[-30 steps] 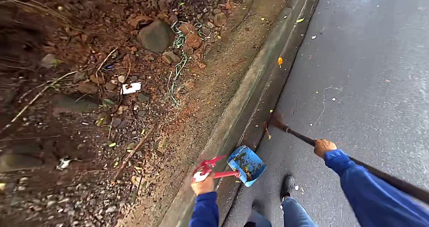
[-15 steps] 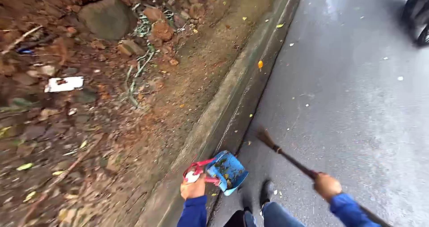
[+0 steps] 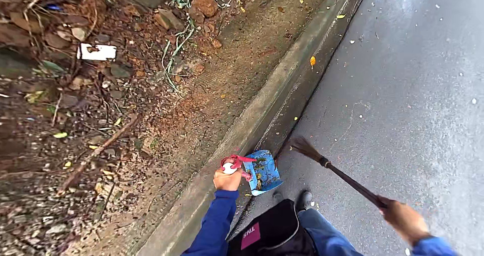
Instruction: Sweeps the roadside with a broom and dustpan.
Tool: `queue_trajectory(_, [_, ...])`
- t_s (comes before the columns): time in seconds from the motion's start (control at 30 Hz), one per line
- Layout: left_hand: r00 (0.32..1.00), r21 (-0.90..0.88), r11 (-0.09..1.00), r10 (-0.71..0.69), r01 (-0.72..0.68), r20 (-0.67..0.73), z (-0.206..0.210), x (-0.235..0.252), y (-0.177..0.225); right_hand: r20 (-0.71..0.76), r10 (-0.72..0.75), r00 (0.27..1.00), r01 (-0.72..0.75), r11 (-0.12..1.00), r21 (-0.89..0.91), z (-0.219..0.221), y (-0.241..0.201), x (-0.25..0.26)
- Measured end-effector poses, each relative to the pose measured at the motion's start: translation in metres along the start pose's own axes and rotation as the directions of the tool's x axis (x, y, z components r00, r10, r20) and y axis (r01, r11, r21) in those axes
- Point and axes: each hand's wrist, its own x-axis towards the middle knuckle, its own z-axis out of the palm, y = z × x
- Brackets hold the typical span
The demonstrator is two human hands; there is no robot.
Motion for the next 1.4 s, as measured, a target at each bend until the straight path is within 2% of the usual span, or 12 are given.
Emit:
queue_trajectory(0.17, [0.999,0.110,0.993,-0.040,0.036,0.032,0.004,0.002,0.015,0.194,-0.033,0.980,0.059,0.990,-0.130,0.047,-0.071,0.046])
queue_trajectory(0.27, [0.999,0.083,0.996,0.016,-0.019,0.035,-0.005,0.004,0.011,0.232,-0.117,0.966,0.154,0.977,-0.148,0.005,-0.042,0.024])
queue_trajectory(0.4, [0.998,0.114,0.992,0.050,-0.053,0.029,-0.008,-0.011,0.009,0.122,-0.086,0.989,0.097,0.991,-0.087,-0.035,0.002,-0.005])
queue_trajectory(0.53, [0.999,0.211,0.977,-0.047,0.044,0.011,0.017,-0.015,0.024,0.109,-0.045,0.993,0.056,0.993,-0.101,0.002,-0.039,0.028])
queue_trajectory(0.63, [0.991,0.207,0.969,-0.130,0.135,-0.038,0.042,-0.008,0.034,0.274,-0.147,0.950,0.200,0.963,-0.178,0.020,-0.072,0.078])
queue_trajectory(0.77, [0.977,0.189,0.968,-0.133,0.164,-0.166,0.046,0.005,0.050,0.314,-0.331,0.890,0.401,0.896,-0.191,-0.067,-0.043,0.113])
queue_trajectory(0.87, [0.972,0.205,0.970,-0.083,0.129,-0.222,0.034,-0.006,0.061,0.204,-0.374,0.905,0.405,0.904,-0.139,-0.155,0.018,0.148])
queue_trajectory(0.97, [0.953,0.154,0.978,-0.092,0.141,-0.290,0.037,-0.027,0.075,0.115,-0.389,0.914,0.405,0.895,-0.189,-0.220,0.039,0.184])
queue_trajectory(1.1, [0.894,0.139,0.962,-0.159,0.236,-0.420,0.054,-0.043,0.090,0.028,-0.405,0.914,0.399,0.883,-0.245,-0.238,-0.008,0.261])
queue_trajectory(1.23, [0.775,0.146,0.811,-0.465,0.567,-0.427,0.093,-0.041,0.092,0.159,-0.389,0.907,0.420,0.842,-0.340,-0.178,-0.087,0.298])
queue_trajectory(1.33, [0.705,0.145,0.720,-0.584,0.679,-0.401,0.115,-0.037,0.085,0.408,-0.474,0.780,0.618,0.683,-0.390,-0.150,-0.109,0.298])
queue_trajectory(1.4, [0.693,0.106,0.726,-0.586,0.679,-0.419,0.112,-0.033,0.082,0.486,-0.517,0.705,0.696,0.635,-0.335,-0.175,-0.110,0.307])
